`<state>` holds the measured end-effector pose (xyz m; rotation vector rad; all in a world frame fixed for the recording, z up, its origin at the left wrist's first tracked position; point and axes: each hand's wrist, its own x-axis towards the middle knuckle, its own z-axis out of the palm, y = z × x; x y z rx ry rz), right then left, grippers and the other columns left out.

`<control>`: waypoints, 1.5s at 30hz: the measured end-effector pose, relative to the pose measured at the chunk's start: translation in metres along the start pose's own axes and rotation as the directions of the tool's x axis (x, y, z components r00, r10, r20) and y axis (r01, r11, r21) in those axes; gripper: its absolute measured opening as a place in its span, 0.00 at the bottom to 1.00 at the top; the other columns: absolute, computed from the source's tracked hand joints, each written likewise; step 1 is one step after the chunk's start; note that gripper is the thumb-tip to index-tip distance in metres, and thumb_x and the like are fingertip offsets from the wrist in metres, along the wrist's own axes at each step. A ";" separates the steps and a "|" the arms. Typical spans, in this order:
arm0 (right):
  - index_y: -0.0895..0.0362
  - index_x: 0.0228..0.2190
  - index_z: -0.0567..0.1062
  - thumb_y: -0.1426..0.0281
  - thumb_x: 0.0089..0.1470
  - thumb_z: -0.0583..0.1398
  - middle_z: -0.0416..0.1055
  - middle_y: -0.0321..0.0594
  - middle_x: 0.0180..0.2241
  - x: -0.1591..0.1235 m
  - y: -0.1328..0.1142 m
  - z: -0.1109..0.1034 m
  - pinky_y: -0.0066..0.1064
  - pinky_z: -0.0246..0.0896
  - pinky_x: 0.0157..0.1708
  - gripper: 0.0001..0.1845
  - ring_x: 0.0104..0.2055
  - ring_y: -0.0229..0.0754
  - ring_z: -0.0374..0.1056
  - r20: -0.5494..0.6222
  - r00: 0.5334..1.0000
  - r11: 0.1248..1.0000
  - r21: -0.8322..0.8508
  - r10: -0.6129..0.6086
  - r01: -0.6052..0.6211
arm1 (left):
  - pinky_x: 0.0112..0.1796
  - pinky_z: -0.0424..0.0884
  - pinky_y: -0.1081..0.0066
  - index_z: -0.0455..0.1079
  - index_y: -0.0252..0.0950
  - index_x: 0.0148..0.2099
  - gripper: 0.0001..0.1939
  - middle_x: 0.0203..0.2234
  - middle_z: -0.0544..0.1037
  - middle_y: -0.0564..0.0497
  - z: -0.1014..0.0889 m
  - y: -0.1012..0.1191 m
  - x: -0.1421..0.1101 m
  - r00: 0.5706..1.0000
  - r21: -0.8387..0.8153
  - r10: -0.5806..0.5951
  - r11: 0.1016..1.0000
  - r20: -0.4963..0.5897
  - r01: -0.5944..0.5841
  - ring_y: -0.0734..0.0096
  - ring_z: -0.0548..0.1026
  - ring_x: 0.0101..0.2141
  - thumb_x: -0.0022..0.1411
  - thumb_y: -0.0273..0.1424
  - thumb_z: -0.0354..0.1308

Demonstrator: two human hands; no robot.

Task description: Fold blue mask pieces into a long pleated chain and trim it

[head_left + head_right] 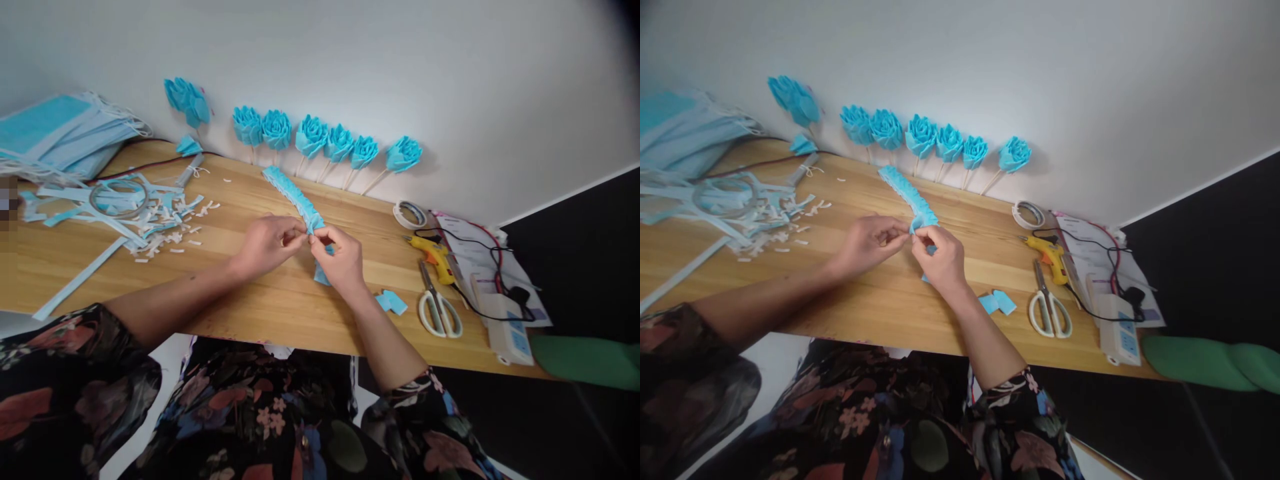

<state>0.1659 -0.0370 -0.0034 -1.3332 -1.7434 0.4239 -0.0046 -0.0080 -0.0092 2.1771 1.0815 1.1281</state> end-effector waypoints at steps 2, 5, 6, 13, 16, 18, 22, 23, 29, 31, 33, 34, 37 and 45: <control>0.52 0.24 0.71 0.69 0.53 0.58 0.74 0.35 0.26 0.000 0.001 0.000 0.32 0.63 0.35 0.07 0.29 0.39 0.68 0.001 1.000 1.000 0.001 -0.011 0.011 | 0.28 0.61 0.71 0.76 0.35 0.35 0.08 0.21 0.75 0.53 0.000 0.000 0.000 1.000 0.002 -0.001 1.000 -0.005 0.001 0.76 0.66 0.22 0.61 0.31 0.56; 0.52 0.24 0.72 0.69 0.54 0.58 0.73 0.35 0.26 -0.001 0.001 0.001 0.32 0.63 0.35 0.07 0.28 0.39 0.68 -0.003 1.000 1.000 0.010 -0.023 0.023 | 0.28 0.60 0.71 0.75 0.35 0.34 0.08 0.21 0.74 0.53 0.000 -0.001 0.000 1.000 0.001 0.001 1.000 -0.001 -0.001 0.76 0.66 0.22 0.61 0.30 0.55; 0.52 0.24 0.72 0.69 0.54 0.58 0.73 0.36 0.26 -0.001 0.002 0.001 0.32 0.63 0.35 0.07 0.28 0.39 0.68 -0.001 1.000 1.000 0.008 -0.019 0.019 | 0.28 0.60 0.72 0.75 0.35 0.34 0.08 0.20 0.74 0.53 0.000 -0.001 0.000 1.000 0.003 0.002 1.000 0.000 -0.002 0.76 0.66 0.22 0.61 0.30 0.55; 0.52 0.24 0.72 0.68 0.54 0.58 0.73 0.35 0.25 0.000 0.000 -0.001 0.32 0.63 0.34 0.08 0.28 0.39 0.67 -0.006 1.000 1.000 0.027 0.005 -0.005 | 0.28 0.61 0.71 0.76 0.35 0.35 0.10 0.20 0.74 0.53 0.001 -0.002 -0.001 0.999 -0.008 0.030 1.000 -0.015 -0.030 0.76 0.65 0.22 0.62 0.29 0.53; 0.53 0.24 0.72 0.69 0.53 0.58 0.73 0.35 0.25 0.000 0.001 0.000 0.31 0.63 0.34 0.08 0.28 0.38 0.67 -0.015 1.000 0.999 0.036 0.000 0.000 | 0.28 0.61 0.72 0.77 0.35 0.38 0.09 0.19 0.73 0.54 0.001 -0.003 -0.001 1.000 -0.029 0.029 0.999 -0.010 -0.029 0.76 0.65 0.21 0.62 0.31 0.56; 0.53 0.24 0.72 0.69 0.53 0.58 0.73 0.35 0.25 0.000 0.002 0.000 0.30 0.63 0.33 0.07 0.28 0.38 0.67 -0.013 1.000 0.999 0.042 -0.006 0.006 | 0.27 0.60 0.73 0.78 0.36 0.39 0.09 0.19 0.73 0.54 0.001 -0.003 -0.001 1.000 -0.037 0.023 0.999 -0.010 -0.023 0.76 0.65 0.21 0.62 0.33 0.58; 0.53 0.24 0.72 0.69 0.53 0.58 0.74 0.34 0.25 0.000 0.004 0.001 0.30 0.63 0.34 0.07 0.28 0.37 0.67 -0.017 1.000 0.999 0.044 -0.021 0.022 | 0.26 0.60 0.74 0.76 0.35 0.35 0.09 0.20 0.74 0.54 0.002 -0.005 0.000 0.998 -0.021 0.049 0.999 -0.034 -0.050 0.77 0.67 0.22 0.63 0.31 0.56; 0.53 0.24 0.72 0.69 0.53 0.58 0.73 0.34 0.25 0.001 0.004 0.001 0.30 0.63 0.33 0.07 0.28 0.37 0.67 -0.020 1.000 0.999 0.047 -0.023 0.024 | 0.26 0.59 0.74 0.76 0.35 0.35 0.09 0.20 0.75 0.54 0.003 -0.005 0.000 0.998 -0.019 0.054 0.998 -0.037 -0.054 0.77 0.67 0.22 0.62 0.30 0.55; 0.54 0.23 0.71 0.68 0.52 0.59 0.71 0.34 0.23 0.002 0.002 0.000 0.30 0.62 0.32 0.07 0.27 0.37 0.66 -0.007 1.000 0.993 0.121 0.020 -0.019 | 0.26 0.60 0.75 0.76 0.34 0.34 0.10 0.21 0.75 0.53 0.001 -0.003 0.001 0.999 -0.071 -0.025 0.997 -0.029 0.023 0.77 0.66 0.22 0.62 0.31 0.54; 0.54 0.23 0.71 0.66 0.52 0.59 0.70 0.33 0.23 0.003 0.003 -0.001 0.30 0.62 0.32 0.08 0.26 0.36 0.65 0.000 0.998 0.984 0.166 0.059 -0.058 | 0.25 0.59 0.75 0.75 0.34 0.34 0.10 0.21 0.75 0.54 0.000 -0.003 0.002 0.997 -0.097 -0.073 0.993 -0.037 0.069 0.78 0.66 0.22 0.61 0.31 0.54; 0.54 0.23 0.71 0.65 0.51 0.60 0.70 0.33 0.23 0.004 0.005 -0.002 0.30 0.61 0.32 0.09 0.26 0.36 0.64 0.016 0.993 0.968 0.221 0.114 -0.114 | 0.25 0.59 0.75 0.75 0.33 0.34 0.10 0.21 0.75 0.54 -0.002 -0.005 0.005 0.992 -0.114 -0.115 0.988 -0.057 0.108 0.78 0.65 0.22 0.60 0.32 0.54; 0.54 0.23 0.72 0.64 0.51 0.60 0.70 0.34 0.23 0.005 0.007 -0.003 0.30 0.61 0.31 0.09 0.27 0.36 0.64 0.026 0.989 0.957 0.253 0.143 -0.144 | 0.25 0.59 0.75 0.75 0.33 0.33 0.10 0.21 0.74 0.54 -0.003 -0.006 0.007 0.989 -0.120 -0.134 0.985 -0.069 0.125 0.77 0.65 0.22 0.60 0.32 0.54; 0.54 0.24 0.73 0.63 0.51 0.61 0.71 0.34 0.24 0.008 0.013 -0.003 0.29 0.59 0.30 0.09 0.27 0.36 0.63 0.041 0.976 0.907 0.361 0.216 -0.216 | 0.25 0.58 0.75 0.75 0.34 0.33 0.11 0.20 0.71 0.55 -0.011 -0.012 0.017 0.973 -0.128 -0.197 0.975 -0.122 0.182 0.76 0.64 0.23 0.59 0.34 0.54; 0.54 0.24 0.73 0.62 0.49 0.63 0.72 0.34 0.24 0.010 0.015 -0.003 0.29 0.60 0.31 0.09 0.28 0.37 0.65 0.079 0.963 0.830 0.493 0.257 -0.262 | 0.28 0.53 0.73 0.71 0.34 0.29 0.12 0.18 0.65 0.56 -0.102 -0.032 0.017 0.932 0.294 -0.250 0.899 -0.263 0.324 0.75 0.61 0.24 0.61 0.36 0.54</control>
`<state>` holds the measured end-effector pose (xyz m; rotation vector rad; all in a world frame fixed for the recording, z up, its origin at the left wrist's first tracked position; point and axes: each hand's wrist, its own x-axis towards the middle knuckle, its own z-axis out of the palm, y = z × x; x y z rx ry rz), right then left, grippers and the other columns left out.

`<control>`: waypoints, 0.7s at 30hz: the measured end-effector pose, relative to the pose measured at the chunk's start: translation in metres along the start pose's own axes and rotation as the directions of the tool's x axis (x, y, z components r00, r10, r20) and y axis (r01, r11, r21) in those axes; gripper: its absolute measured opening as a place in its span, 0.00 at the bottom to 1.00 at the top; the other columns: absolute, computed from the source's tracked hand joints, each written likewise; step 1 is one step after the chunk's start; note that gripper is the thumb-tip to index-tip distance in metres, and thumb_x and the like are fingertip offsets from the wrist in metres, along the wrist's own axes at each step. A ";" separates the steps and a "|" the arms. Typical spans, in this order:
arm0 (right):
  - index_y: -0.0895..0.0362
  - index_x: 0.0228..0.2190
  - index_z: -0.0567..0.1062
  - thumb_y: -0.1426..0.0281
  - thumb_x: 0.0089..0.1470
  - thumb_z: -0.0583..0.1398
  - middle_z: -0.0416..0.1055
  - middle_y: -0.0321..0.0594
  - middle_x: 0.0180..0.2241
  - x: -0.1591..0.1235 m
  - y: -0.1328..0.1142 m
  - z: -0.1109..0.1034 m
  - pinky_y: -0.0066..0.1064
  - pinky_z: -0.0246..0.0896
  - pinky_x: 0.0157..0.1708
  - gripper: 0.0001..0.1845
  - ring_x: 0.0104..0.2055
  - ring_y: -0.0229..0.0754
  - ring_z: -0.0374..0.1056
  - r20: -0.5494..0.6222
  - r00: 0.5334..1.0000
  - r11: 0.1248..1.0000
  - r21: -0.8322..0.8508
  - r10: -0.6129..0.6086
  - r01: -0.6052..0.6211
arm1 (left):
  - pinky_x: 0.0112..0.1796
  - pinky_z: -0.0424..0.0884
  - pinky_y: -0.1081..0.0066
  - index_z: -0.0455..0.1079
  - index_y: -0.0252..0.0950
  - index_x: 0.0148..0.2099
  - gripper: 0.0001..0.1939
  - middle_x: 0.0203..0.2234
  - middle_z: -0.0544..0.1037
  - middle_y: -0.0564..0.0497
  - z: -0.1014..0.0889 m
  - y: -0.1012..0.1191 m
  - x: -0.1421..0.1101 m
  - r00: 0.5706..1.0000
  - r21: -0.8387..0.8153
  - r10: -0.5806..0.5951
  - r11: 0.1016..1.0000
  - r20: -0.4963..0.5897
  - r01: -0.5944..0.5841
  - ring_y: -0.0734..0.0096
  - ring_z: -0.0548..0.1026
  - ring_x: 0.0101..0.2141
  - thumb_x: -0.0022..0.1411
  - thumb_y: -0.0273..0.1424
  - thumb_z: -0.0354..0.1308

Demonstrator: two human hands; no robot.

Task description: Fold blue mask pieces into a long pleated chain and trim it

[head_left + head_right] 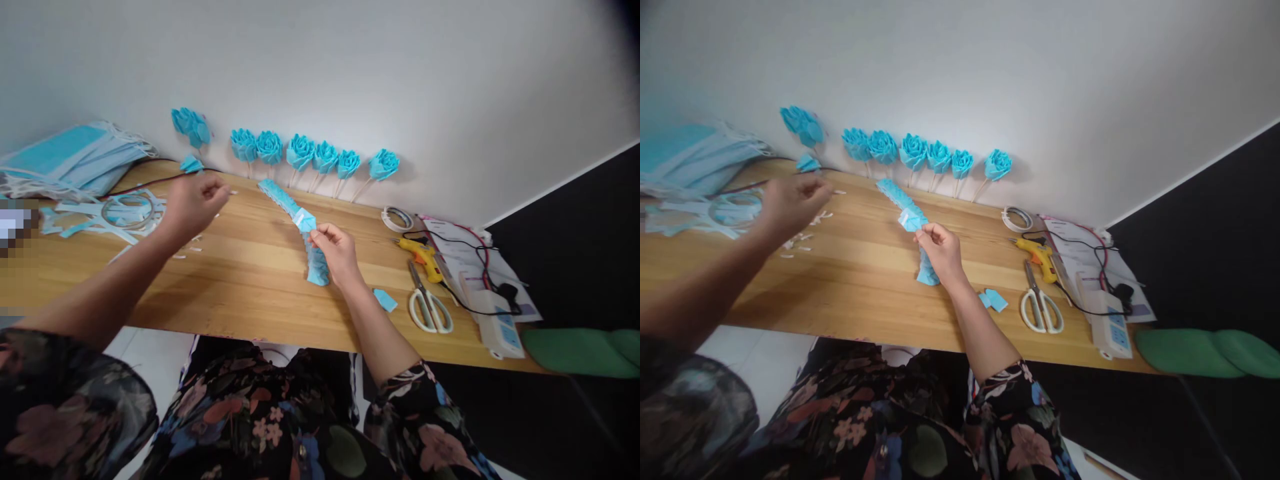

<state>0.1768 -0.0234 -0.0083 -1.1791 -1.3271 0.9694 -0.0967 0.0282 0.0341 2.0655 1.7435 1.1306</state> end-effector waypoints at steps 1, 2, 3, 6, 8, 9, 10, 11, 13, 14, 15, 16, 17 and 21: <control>0.54 0.24 0.73 0.62 0.49 0.63 0.72 0.34 0.24 0.000 -0.001 0.001 0.29 0.60 0.31 0.09 0.28 0.37 0.65 0.010 1.000 1.000 0.002 -0.001 0.001 | 0.28 0.52 0.72 0.69 0.35 0.27 0.16 0.17 0.62 0.56 -0.009 -0.013 0.000 0.999 0.087 0.009 0.996 0.034 -0.012 0.75 0.60 0.24 0.63 0.38 0.53; 0.54 0.24 0.73 0.62 0.49 0.63 0.72 0.34 0.24 -0.001 -0.001 0.001 0.30 0.60 0.31 0.09 0.28 0.37 0.65 0.021 1.000 1.000 0.004 -0.001 0.001 | 0.28 0.53 0.71 0.68 0.36 0.25 0.18 0.17 0.62 0.55 -0.014 -0.026 -0.002 0.999 0.150 0.006 0.989 0.037 -0.011 0.73 0.62 0.25 0.64 0.40 0.53; 0.54 0.24 0.73 0.62 0.49 0.63 0.72 0.34 0.24 -0.001 -0.002 0.002 0.30 0.60 0.32 0.09 0.28 0.37 0.65 0.033 0.999 1.000 0.006 -0.001 0.001 | 0.31 0.57 0.71 0.67 0.36 0.23 0.18 0.19 0.64 0.54 -0.018 -0.038 -0.003 0.999 0.198 0.026 0.980 0.046 -0.034 0.72 0.63 0.26 0.62 0.40 0.54; 0.55 0.24 0.73 0.62 0.50 0.63 0.72 0.34 0.24 -0.003 -0.002 0.004 0.30 0.59 0.31 0.10 0.27 0.37 0.64 0.078 0.997 1.000 0.013 -0.006 0.005 | 0.49 0.62 0.66 0.75 0.38 0.37 0.09 0.37 0.75 0.51 -0.012 -0.052 -0.012 0.978 0.202 0.196 0.957 0.069 -0.206 0.61 0.70 0.44 0.57 0.36 0.60; 0.55 0.24 0.73 0.61 0.50 0.63 0.72 0.34 0.24 -0.003 -0.001 0.005 0.30 0.59 0.31 0.11 0.27 0.36 0.64 0.102 0.995 1.000 0.018 -0.010 0.008 | 0.54 0.62 0.61 0.75 0.37 0.47 0.17 0.47 0.76 0.47 -0.001 -0.037 -0.019 0.971 0.052 0.217 0.973 0.097 -0.223 0.57 0.70 0.50 0.57 0.39 0.60; 0.55 0.24 0.73 0.61 0.50 0.63 0.72 0.34 0.24 -0.003 -0.001 0.006 0.30 0.58 0.31 0.11 0.27 0.36 0.64 0.108 0.994 1.000 0.019 -0.012 0.010 | 0.52 0.65 0.61 0.75 0.37 0.49 0.20 0.48 0.77 0.45 0.006 -0.023 -0.023 0.976 -0.051 0.174 0.984 0.133 -0.168 0.58 0.72 0.48 0.58 0.41 0.60; 0.55 0.24 0.73 0.61 0.49 0.63 0.72 0.34 0.24 -0.003 -0.001 0.006 0.30 0.58 0.31 0.11 0.27 0.36 0.63 0.111 0.994 1.000 0.018 -0.012 0.010 | 0.48 0.68 0.62 0.75 0.37 0.49 0.21 0.47 0.78 0.45 0.013 -0.007 -0.026 0.970 -0.149 0.122 0.985 0.211 -0.091 0.59 0.74 0.44 0.59 0.44 0.59; 0.55 0.24 0.74 0.61 0.50 0.63 0.72 0.34 0.24 -0.003 0.000 0.006 0.30 0.57 0.31 0.11 0.27 0.36 0.63 0.113 0.994 1.000 0.015 -0.012 0.010 | 0.45 0.70 0.62 0.76 0.37 0.48 0.21 0.45 0.79 0.45 0.019 0.009 -0.028 0.948 -0.230 0.091 0.973 0.306 -0.019 0.60 0.75 0.41 0.59 0.45 0.58; 0.55 0.24 0.74 0.61 0.50 0.63 0.71 0.34 0.24 -0.004 0.000 0.006 0.30 0.56 0.30 0.11 0.26 0.36 0.62 0.116 0.993 1.000 0.000 -0.014 0.014 | 0.45 0.71 0.64 0.77 0.39 0.46 0.20 0.43 0.81 0.46 0.029 0.037 -0.029 0.897 -0.365 0.074 0.925 0.436 0.101 0.61 0.76 0.41 0.59 0.46 0.59; 0.55 0.24 0.74 0.61 0.50 0.63 0.71 0.34 0.23 -0.004 0.001 0.006 0.30 0.56 0.30 0.11 0.26 0.36 0.62 0.117 0.993 1.000 -0.008 -0.018 0.019 | 0.44 0.71 0.65 0.78 0.38 0.45 0.19 0.40 0.82 0.47 0.034 0.046 -0.029 0.881 -0.425 0.068 0.892 0.468 0.157 0.62 0.76 0.39 0.59 0.46 0.59; 0.55 0.24 0.74 0.60 0.50 0.63 0.70 0.33 0.23 -0.004 0.001 0.005 0.30 0.55 0.29 0.11 0.25 0.36 0.61 0.119 0.993 1.000 -0.014 -0.021 0.022 | 0.43 0.71 0.65 0.78 0.38 0.42 0.18 0.37 0.82 0.47 0.037 0.053 -0.028 0.869 -0.469 0.059 0.859 0.490 0.206 0.63 0.76 0.37 0.58 0.45 0.59; 0.55 0.24 0.74 0.60 0.51 0.62 0.70 0.33 0.23 -0.004 0.001 0.005 0.30 0.55 0.29 0.12 0.25 0.36 0.61 0.120 0.992 1.000 -0.019 -0.022 0.024 | 0.42 0.71 0.66 0.78 0.37 0.39 0.17 0.33 0.82 0.48 0.041 0.057 -0.026 0.863 -0.503 0.048 0.828 0.502 0.247 0.65 0.76 0.35 0.57 0.44 0.60; 0.55 0.24 0.74 0.60 0.51 0.62 0.70 0.34 0.23 -0.004 0.001 0.005 0.30 0.56 0.29 0.12 0.25 0.36 0.61 0.123 0.992 0.999 -0.024 -0.020 0.023 | 0.40 0.71 0.67 0.77 0.36 0.35 0.15 0.29 0.81 0.49 0.043 0.058 -0.025 0.861 -0.527 0.034 0.803 0.508 0.279 0.67 0.75 0.32 0.56 0.43 0.61; 0.55 0.26 0.75 0.58 0.51 0.62 0.74 0.36 0.27 -0.003 -0.001 0.004 0.31 0.61 0.34 0.13 0.30 0.38 0.67 0.159 0.987 1.000 -0.011 0.019 -0.018 | 0.37 0.70 0.69 0.73 0.34 0.29 0.12 0.22 0.76 0.52 0.049 0.055 -0.020 0.863 -0.568 0.006 0.755 0.505 0.327 0.72 0.72 0.27 0.54 0.39 0.62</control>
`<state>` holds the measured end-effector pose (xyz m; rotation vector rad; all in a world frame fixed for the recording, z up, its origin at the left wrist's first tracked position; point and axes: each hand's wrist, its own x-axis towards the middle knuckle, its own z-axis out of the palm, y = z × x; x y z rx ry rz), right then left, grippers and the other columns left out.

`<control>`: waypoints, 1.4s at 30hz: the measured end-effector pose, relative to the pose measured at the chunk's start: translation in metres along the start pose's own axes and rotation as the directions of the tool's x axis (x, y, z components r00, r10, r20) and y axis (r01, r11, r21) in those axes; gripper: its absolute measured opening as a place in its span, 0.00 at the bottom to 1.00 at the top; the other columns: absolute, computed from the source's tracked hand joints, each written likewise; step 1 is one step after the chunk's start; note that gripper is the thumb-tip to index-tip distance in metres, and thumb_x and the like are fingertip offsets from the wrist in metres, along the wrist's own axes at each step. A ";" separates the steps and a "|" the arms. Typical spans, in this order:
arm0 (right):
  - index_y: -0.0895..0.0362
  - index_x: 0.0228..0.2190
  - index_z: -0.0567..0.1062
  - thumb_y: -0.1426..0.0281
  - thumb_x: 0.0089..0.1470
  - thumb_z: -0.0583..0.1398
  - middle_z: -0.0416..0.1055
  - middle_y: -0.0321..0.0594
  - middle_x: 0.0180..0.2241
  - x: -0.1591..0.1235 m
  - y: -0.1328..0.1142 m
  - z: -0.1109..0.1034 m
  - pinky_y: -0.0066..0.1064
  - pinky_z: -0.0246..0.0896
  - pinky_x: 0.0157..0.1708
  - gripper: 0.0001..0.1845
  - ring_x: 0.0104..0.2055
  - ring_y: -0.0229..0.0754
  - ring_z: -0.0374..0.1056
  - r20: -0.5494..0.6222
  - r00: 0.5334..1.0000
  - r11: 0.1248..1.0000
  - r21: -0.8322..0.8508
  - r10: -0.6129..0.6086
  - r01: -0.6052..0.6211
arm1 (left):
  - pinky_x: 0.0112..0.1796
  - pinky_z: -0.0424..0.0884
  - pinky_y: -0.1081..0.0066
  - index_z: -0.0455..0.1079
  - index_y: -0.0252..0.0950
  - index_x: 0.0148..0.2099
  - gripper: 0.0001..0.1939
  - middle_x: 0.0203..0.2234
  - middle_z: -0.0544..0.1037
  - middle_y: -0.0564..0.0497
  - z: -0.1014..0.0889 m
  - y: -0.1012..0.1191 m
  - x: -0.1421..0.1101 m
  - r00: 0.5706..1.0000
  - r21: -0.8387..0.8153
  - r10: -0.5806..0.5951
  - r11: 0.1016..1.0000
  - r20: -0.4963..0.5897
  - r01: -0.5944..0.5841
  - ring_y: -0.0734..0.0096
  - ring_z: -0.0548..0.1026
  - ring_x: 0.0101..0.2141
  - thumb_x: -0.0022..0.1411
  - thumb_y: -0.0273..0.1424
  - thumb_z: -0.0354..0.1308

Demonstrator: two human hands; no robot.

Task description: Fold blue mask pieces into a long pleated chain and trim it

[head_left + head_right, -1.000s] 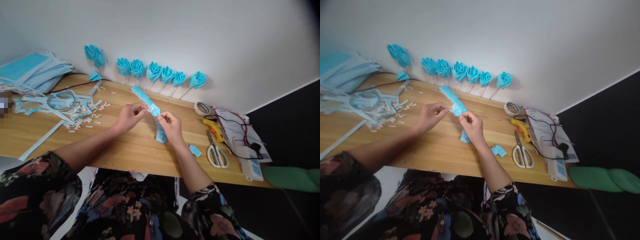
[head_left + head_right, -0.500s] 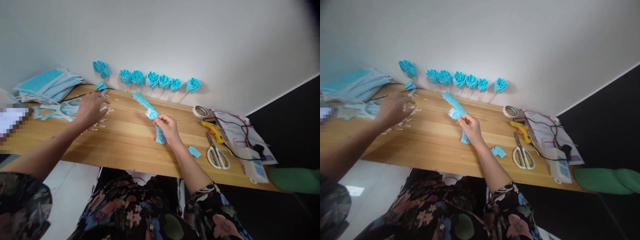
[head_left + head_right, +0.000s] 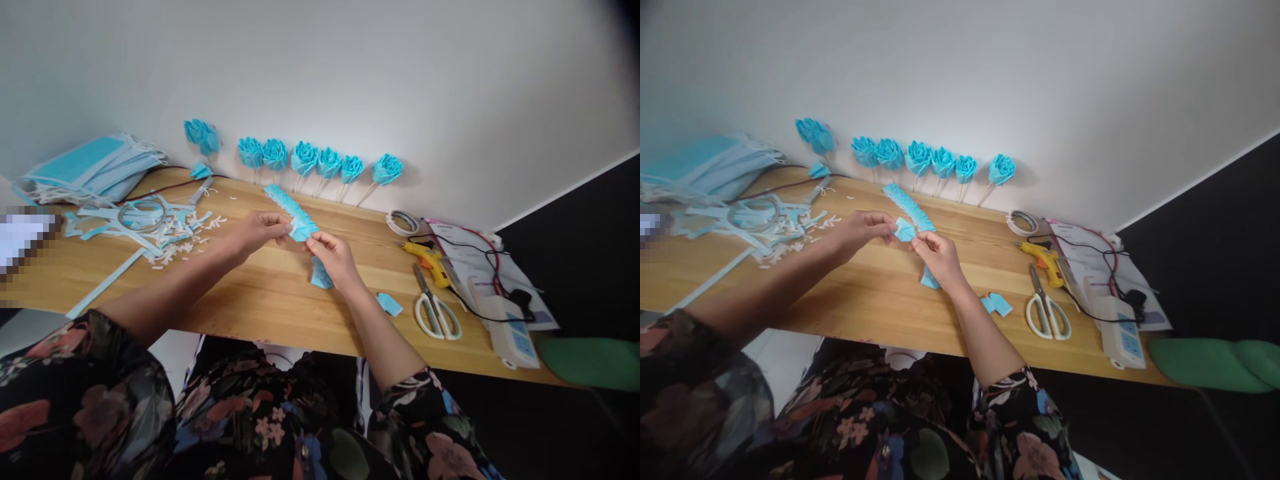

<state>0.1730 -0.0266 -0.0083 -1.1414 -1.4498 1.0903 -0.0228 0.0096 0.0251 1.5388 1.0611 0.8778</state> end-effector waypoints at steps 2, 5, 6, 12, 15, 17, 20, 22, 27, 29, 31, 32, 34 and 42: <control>0.54 0.30 0.77 0.57 0.52 0.62 0.75 0.36 0.30 0.000 -0.002 0.000 0.31 0.63 0.37 0.13 0.34 0.39 0.69 0.007 1.000 1.000 0.025 0.010 -0.010 | 0.35 0.69 0.70 0.73 0.34 0.29 0.10 0.22 0.75 0.52 0.001 -0.001 0.001 1.000 0.005 0.001 1.000 0.017 -0.001 0.73 0.71 0.26 0.54 0.37 0.62; 0.54 0.31 0.77 0.56 0.52 0.61 0.75 0.35 0.30 0.001 -0.005 0.000 0.31 0.62 0.37 0.14 0.34 0.38 0.68 0.004 1.000 1.000 0.029 0.005 -0.005 | 0.33 0.68 0.71 0.73 0.35 0.29 0.08 0.22 0.76 0.52 0.007 0.000 -0.001 0.998 0.043 0.023 0.999 0.057 -0.025 0.73 0.71 0.26 0.55 0.35 0.61; 0.54 0.30 0.76 0.56 0.52 0.61 0.74 0.34 0.30 0.001 -0.005 0.000 0.30 0.62 0.36 0.13 0.33 0.38 0.67 0.004 1.000 1.000 0.019 0.000 0.000 | 0.33 0.68 0.71 0.74 0.35 0.29 0.08 0.23 0.76 0.52 0.009 0.000 -0.002 0.997 0.060 0.034 0.997 0.067 -0.038 0.73 0.72 0.27 0.55 0.35 0.61; 0.54 0.24 0.72 0.58 0.50 0.62 0.65 0.31 0.21 0.001 0.001 -0.002 0.29 0.53 0.27 0.13 0.25 0.35 0.57 0.002 1.000 0.998 -0.063 0.010 -0.010 | 0.30 0.65 0.72 0.72 0.35 0.27 0.08 0.23 0.75 0.53 0.020 -0.007 -0.005 0.994 0.140 0.087 0.986 0.060 -0.095 0.73 0.70 0.26 0.55 0.34 0.61; 0.54 0.23 0.71 0.58 0.50 0.62 0.63 0.31 0.21 0.001 0.002 -0.002 0.29 0.51 0.26 0.14 0.24 0.35 0.56 0.026 1.000 0.998 -0.060 0.013 -0.011 | 0.31 0.65 0.72 0.71 0.35 0.26 0.07 0.22 0.74 0.53 0.021 -0.012 -0.003 0.994 0.049 0.074 0.996 0.081 -0.078 0.74 0.70 0.26 0.54 0.32 0.60; 0.54 0.23 0.71 0.58 0.51 0.62 0.62 0.31 0.21 0.001 0.001 -0.003 0.29 0.52 0.27 0.14 0.24 0.35 0.56 0.040 0.999 0.999 -0.049 0.014 -0.012 | 0.30 0.65 0.72 0.70 0.35 0.26 0.08 0.21 0.73 0.54 0.021 -0.016 -0.002 0.993 -0.016 0.052 0.999 0.104 -0.051 0.75 0.69 0.25 0.54 0.32 0.60; 0.55 0.23 0.71 0.59 0.51 0.61 0.64 0.31 0.21 0.002 0.001 -0.003 0.29 0.53 0.28 0.13 0.25 0.35 0.57 0.047 0.999 0.998 -0.054 0.020 -0.017 | 0.29 0.64 0.73 0.71 0.34 0.27 0.09 0.20 0.72 0.54 0.019 -0.020 -0.002 0.988 -0.066 0.018 0.998 0.154 -0.008 0.76 0.68 0.24 0.55 0.34 0.60; 0.55 0.24 0.71 0.59 0.51 0.61 0.64 0.31 0.22 0.001 0.002 -0.003 0.29 0.54 0.28 0.13 0.25 0.35 0.58 0.050 0.998 0.997 -0.073 0.028 -0.024 | 0.27 0.63 0.74 0.72 0.34 0.29 0.08 0.20 0.72 0.54 0.017 -0.021 -0.003 0.984 -0.069 0.006 0.998 0.178 0.007 0.76 0.67 0.23 0.55 0.34 0.60; 0.54 0.30 0.74 0.61 0.55 0.59 0.72 0.34 0.28 0.000 0.000 -0.003 0.32 0.61 0.34 0.09 0.30 0.39 0.65 0.032 0.997 0.971 -0.228 -0.064 0.070 | 0.26 0.61 0.74 0.71 0.35 0.30 0.07 0.21 0.73 0.53 0.016 -0.023 -0.005 0.991 -0.008 0.037 0.999 0.129 -0.036 0.76 0.67 0.24 0.55 0.34 0.60; 0.53 0.37 0.75 0.64 0.56 0.60 0.76 0.38 0.36 -0.003 -0.003 -0.001 0.36 0.63 0.41 0.08 0.39 0.43 0.69 -0.035 0.971 0.898 -0.388 -0.238 0.207 | 0.28 0.63 0.74 0.71 0.35 0.29 0.08 0.22 0.74 0.53 0.015 -0.024 -0.005 0.997 0.000 0.057 0.998 0.060 -0.057 0.76 0.68 0.25 0.57 0.34 0.58; 0.52 0.40 0.76 0.67 0.56 0.60 0.77 0.41 0.40 -0.006 -0.007 0.001 0.40 0.61 0.47 0.08 0.44 0.46 0.69 -0.058 0.909 0.765 -0.564 -0.412 0.310 | 0.29 0.64 0.73 0.71 0.35 0.29 0.09 0.23 0.75 0.52 0.015 -0.025 -0.004 0.997 -0.006 0.072 0.997 -0.009 -0.072 0.76 0.69 0.25 0.57 0.35 0.58; 0.51 0.38 0.76 0.68 0.57 0.60 0.77 0.41 0.39 -0.007 -0.008 0.002 0.41 0.61 0.47 0.07 0.44 0.47 0.69 -0.039 0.884 0.697 -0.631 -0.467 0.340 | 0.29 0.64 0.73 0.71 0.35 0.29 0.09 0.23 0.75 0.52 0.016 -0.025 -0.004 0.996 -0.013 0.076 0.997 -0.035 -0.077 0.76 0.68 0.25 0.56 0.35 0.58; 0.51 0.34 0.76 0.69 0.60 0.58 0.77 0.40 0.35 -0.010 -0.010 0.005 0.41 0.60 0.45 0.06 0.41 0.47 0.69 0.032 0.858 0.593 -0.710 -0.512 0.380 | 0.28 0.63 0.74 0.70 0.35 0.29 0.09 0.23 0.75 0.52 0.017 -0.026 -0.004 0.995 -0.035 0.077 0.996 -0.057 -0.079 0.76 0.68 0.24 0.56 0.36 0.58; 0.51 0.31 0.77 0.68 0.60 0.60 0.78 0.36 0.32 -0.010 -0.005 0.006 0.39 0.55 0.40 0.06 0.38 0.45 0.69 0.133 0.832 0.425 -0.810 -0.539 0.404 | 0.26 0.65 0.75 0.68 0.35 0.28 0.11 0.19 0.71 0.54 0.023 -0.027 -0.006 1.000 -0.127 0.022 0.992 0.018 -0.020 0.77 0.67 0.22 0.55 0.38 0.60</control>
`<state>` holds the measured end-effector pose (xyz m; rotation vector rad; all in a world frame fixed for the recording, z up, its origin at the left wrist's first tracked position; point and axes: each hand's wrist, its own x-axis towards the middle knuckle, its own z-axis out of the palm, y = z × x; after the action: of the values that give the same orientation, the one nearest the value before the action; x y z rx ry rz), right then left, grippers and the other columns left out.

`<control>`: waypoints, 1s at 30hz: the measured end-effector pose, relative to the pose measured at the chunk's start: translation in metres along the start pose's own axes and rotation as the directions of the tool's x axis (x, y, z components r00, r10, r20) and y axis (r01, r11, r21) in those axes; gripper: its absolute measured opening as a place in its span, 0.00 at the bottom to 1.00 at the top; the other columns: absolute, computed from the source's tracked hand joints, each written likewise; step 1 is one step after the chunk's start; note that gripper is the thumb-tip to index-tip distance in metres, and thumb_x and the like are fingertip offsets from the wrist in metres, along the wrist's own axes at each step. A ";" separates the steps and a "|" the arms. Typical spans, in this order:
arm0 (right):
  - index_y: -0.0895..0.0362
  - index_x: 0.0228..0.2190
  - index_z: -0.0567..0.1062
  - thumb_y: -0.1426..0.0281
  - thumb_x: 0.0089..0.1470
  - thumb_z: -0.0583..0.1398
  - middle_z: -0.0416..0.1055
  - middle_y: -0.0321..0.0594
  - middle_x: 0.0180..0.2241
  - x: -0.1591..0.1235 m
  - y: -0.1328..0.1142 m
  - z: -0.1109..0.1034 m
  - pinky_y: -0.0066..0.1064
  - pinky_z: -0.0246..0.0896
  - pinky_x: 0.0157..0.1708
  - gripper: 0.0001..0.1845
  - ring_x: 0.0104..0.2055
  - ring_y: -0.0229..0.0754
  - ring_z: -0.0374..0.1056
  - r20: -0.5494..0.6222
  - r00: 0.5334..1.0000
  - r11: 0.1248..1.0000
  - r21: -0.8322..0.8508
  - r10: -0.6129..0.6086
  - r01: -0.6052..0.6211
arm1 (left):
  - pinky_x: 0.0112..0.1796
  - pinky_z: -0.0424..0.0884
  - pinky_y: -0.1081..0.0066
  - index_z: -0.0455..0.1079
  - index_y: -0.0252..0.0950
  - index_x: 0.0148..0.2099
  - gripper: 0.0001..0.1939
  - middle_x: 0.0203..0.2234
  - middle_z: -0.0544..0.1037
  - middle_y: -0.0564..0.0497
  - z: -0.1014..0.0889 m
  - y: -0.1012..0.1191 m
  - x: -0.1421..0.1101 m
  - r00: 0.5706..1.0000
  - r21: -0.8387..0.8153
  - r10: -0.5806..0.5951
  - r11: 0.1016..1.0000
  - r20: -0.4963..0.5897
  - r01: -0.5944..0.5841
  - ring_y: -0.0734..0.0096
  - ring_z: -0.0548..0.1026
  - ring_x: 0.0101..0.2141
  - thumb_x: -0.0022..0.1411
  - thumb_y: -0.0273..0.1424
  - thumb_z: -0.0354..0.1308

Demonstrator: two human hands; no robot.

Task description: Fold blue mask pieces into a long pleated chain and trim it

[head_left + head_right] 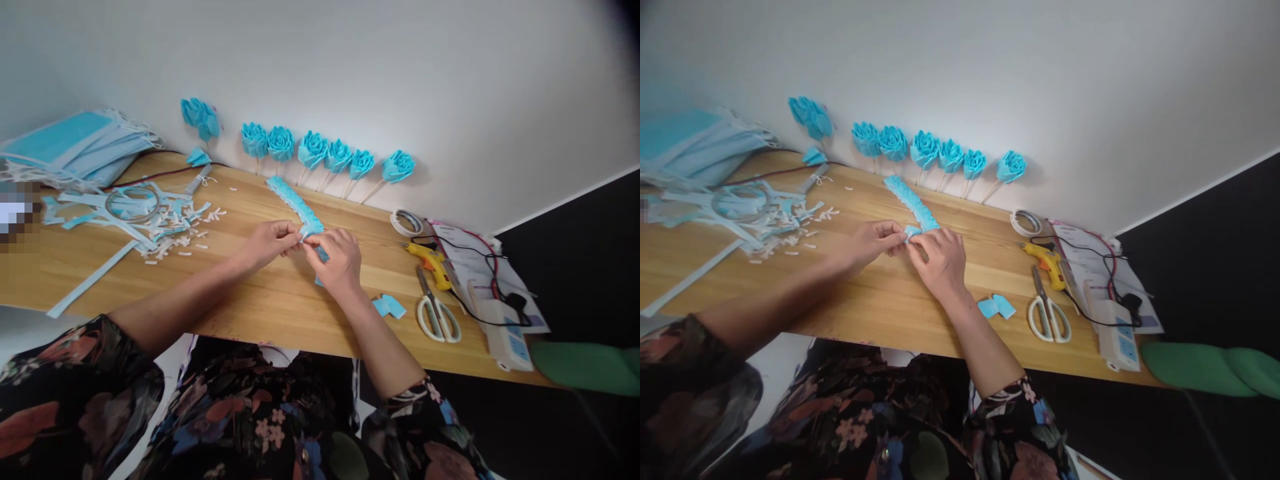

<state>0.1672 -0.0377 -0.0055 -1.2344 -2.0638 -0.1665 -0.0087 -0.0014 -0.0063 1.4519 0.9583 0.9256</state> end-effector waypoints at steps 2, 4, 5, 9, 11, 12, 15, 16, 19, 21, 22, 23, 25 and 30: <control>0.51 0.31 0.77 0.68 0.60 0.61 0.78 0.36 0.32 0.000 0.001 0.000 0.38 0.55 0.41 0.05 0.38 0.45 0.69 0.002 1.000 1.000 -0.009 0.006 -0.006 | 0.25 0.64 0.75 0.68 0.35 0.28 0.11 0.19 0.71 0.54 0.000 0.000 0.000 1.000 -0.007 -0.010 1.000 0.011 0.010 0.77 0.67 0.22 0.55 0.37 0.60; 0.51 0.31 0.76 0.68 0.59 0.60 0.78 0.37 0.32 0.000 0.001 0.000 0.39 0.54 0.41 0.05 0.38 0.45 0.69 0.015 1.000 1.000 -0.016 0.025 -0.025 | 0.25 0.64 0.75 0.69 0.34 0.28 0.11 0.20 0.72 0.53 0.001 -0.001 0.000 1.000 0.000 -0.015 1.000 0.021 0.015 0.77 0.68 0.22 0.55 0.37 0.61; 0.51 0.31 0.76 0.68 0.59 0.60 0.78 0.37 0.32 0.000 0.001 0.000 0.39 0.54 0.41 0.05 0.38 0.45 0.68 0.021 0.999 0.999 -0.020 0.034 -0.033 | 0.25 0.64 0.75 0.69 0.34 0.28 0.11 0.20 0.73 0.52 0.000 -0.001 0.000 1.000 0.004 -0.017 1.000 0.024 0.017 0.77 0.68 0.22 0.55 0.37 0.61; 0.51 0.32 0.76 0.68 0.60 0.60 0.77 0.38 0.32 0.000 0.002 0.001 0.39 0.54 0.42 0.05 0.39 0.46 0.68 0.024 0.999 0.998 -0.033 0.048 -0.047 | 0.27 0.66 0.74 0.70 0.34 0.29 0.09 0.23 0.75 0.52 0.000 -0.002 -0.001 0.999 -0.011 -0.018 1.000 0.030 0.018 0.77 0.68 0.23 0.55 0.35 0.61; 0.51 0.32 0.76 0.69 0.59 0.60 0.77 0.38 0.32 -0.001 0.002 0.002 0.40 0.54 0.43 0.05 0.39 0.46 0.69 0.022 0.999 0.998 -0.032 0.048 -0.047 | 0.27 0.65 0.75 0.70 0.34 0.27 0.08 0.22 0.75 0.53 0.001 -0.002 -0.001 0.999 -0.029 -0.027 0.999 0.030 0.027 0.78 0.68 0.22 0.55 0.33 0.60; 0.51 0.32 0.76 0.69 0.59 0.60 0.78 0.38 0.32 -0.001 0.002 0.002 0.40 0.55 0.43 0.05 0.39 0.46 0.69 0.020 0.999 0.998 -0.030 0.047 -0.047 | 0.27 0.64 0.75 0.70 0.34 0.27 0.08 0.22 0.74 0.53 0.001 -0.002 -0.001 0.999 -0.038 -0.038 0.999 0.027 0.039 0.79 0.68 0.22 0.55 0.32 0.60; 0.51 0.31 0.75 0.71 0.59 0.59 0.78 0.38 0.32 -0.001 0.002 0.002 0.39 0.55 0.42 0.05 0.39 0.46 0.69 0.002 0.999 0.999 -0.017 0.042 -0.042 | 0.27 0.64 0.75 0.69 0.34 0.26 0.08 0.20 0.73 0.54 0.002 0.000 -0.001 0.997 -0.062 -0.079 0.995 0.016 0.080 0.79 0.68 0.22 0.56 0.30 0.60; 0.51 0.32 0.75 0.71 0.59 0.59 0.78 0.37 0.32 -0.001 0.002 0.002 0.39 0.56 0.42 0.05 0.39 0.46 0.69 -0.002 0.999 0.999 -0.012 0.041 -0.041 | 0.27 0.64 0.75 0.69 0.34 0.26 0.08 0.21 0.73 0.54 0.002 0.001 -0.001 0.996 -0.070 -0.088 0.994 0.012 0.089 0.79 0.68 0.22 0.56 0.30 0.60; 0.51 0.32 0.76 0.71 0.59 0.59 0.78 0.37 0.32 -0.001 0.003 0.001 0.39 0.56 0.41 0.06 0.38 0.45 0.70 0.006 0.999 0.999 0.005 0.044 -0.044 | 0.27 0.65 0.75 0.69 0.34 0.26 0.08 0.21 0.74 0.53 0.001 0.002 -0.001 0.995 -0.092 -0.097 0.991 0.008 0.097 0.79 0.67 0.21 0.56 0.29 0.60; 0.51 0.32 0.76 0.70 0.59 0.59 0.78 0.37 0.32 -0.001 0.003 0.001 0.39 0.56 0.41 0.06 0.38 0.45 0.70 0.009 0.999 0.999 0.015 0.045 -0.045 | 0.28 0.65 0.75 0.70 0.34 0.26 0.08 0.21 0.74 0.53 0.001 0.003 -0.001 0.995 -0.096 -0.095 0.991 0.015 0.096 0.79 0.67 0.22 0.57 0.29 0.59; 0.51 0.32 0.76 0.70 0.59 0.59 0.78 0.37 0.32 0.000 0.003 0.001 0.39 0.56 0.42 0.05 0.38 0.45 0.70 0.006 0.999 0.999 0.019 0.044 -0.044 | 0.28 0.65 0.75 0.70 0.34 0.26 0.08 0.21 0.74 0.53 0.000 0.003 -0.001 0.996 -0.093 -0.091 0.991 0.019 0.092 0.79 0.67 0.22 0.57 0.29 0.59; 0.51 0.32 0.76 0.69 0.59 0.60 0.78 0.37 0.32 0.000 0.003 0.001 0.39 0.56 0.41 0.05 0.38 0.45 0.70 0.001 0.999 0.999 0.022 0.042 -0.042 | 0.27 0.65 0.75 0.70 0.34 0.26 0.08 0.21 0.73 0.53 0.001 0.003 -0.001 0.996 -0.090 -0.086 0.992 0.023 0.088 0.79 0.67 0.22 0.57 0.29 0.59; 0.51 0.32 0.77 0.69 0.59 0.61 0.78 0.37 0.32 0.000 0.003 0.001 0.38 0.56 0.41 0.04 0.38 0.45 0.70 -0.006 0.999 0.999 0.023 0.042 -0.042 | 0.27 0.64 0.75 0.69 0.34 0.26 0.08 0.20 0.73 0.53 0.001 0.002 -0.001 0.996 -0.081 -0.082 0.993 0.025 0.084 0.78 0.67 0.22 0.57 0.30 0.59; 0.52 0.31 0.77 0.70 0.60 0.59 0.78 0.36 0.31 0.000 0.002 0.000 0.38 0.56 0.40 0.07 0.37 0.44 0.69 0.010 0.999 0.999 0.021 0.034 -0.034 | 0.26 0.63 0.75 0.69 0.33 0.26 0.09 0.20 0.72 0.54 0.001 0.003 -0.002 0.996 -0.090 -0.087 0.992 0.027 0.090 0.79 0.67 0.22 0.57 0.31 0.60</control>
<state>0.1691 -0.0365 -0.0062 -1.2593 -2.0464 -0.1232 -0.0085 -0.0038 -0.0032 1.3304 0.9443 0.8745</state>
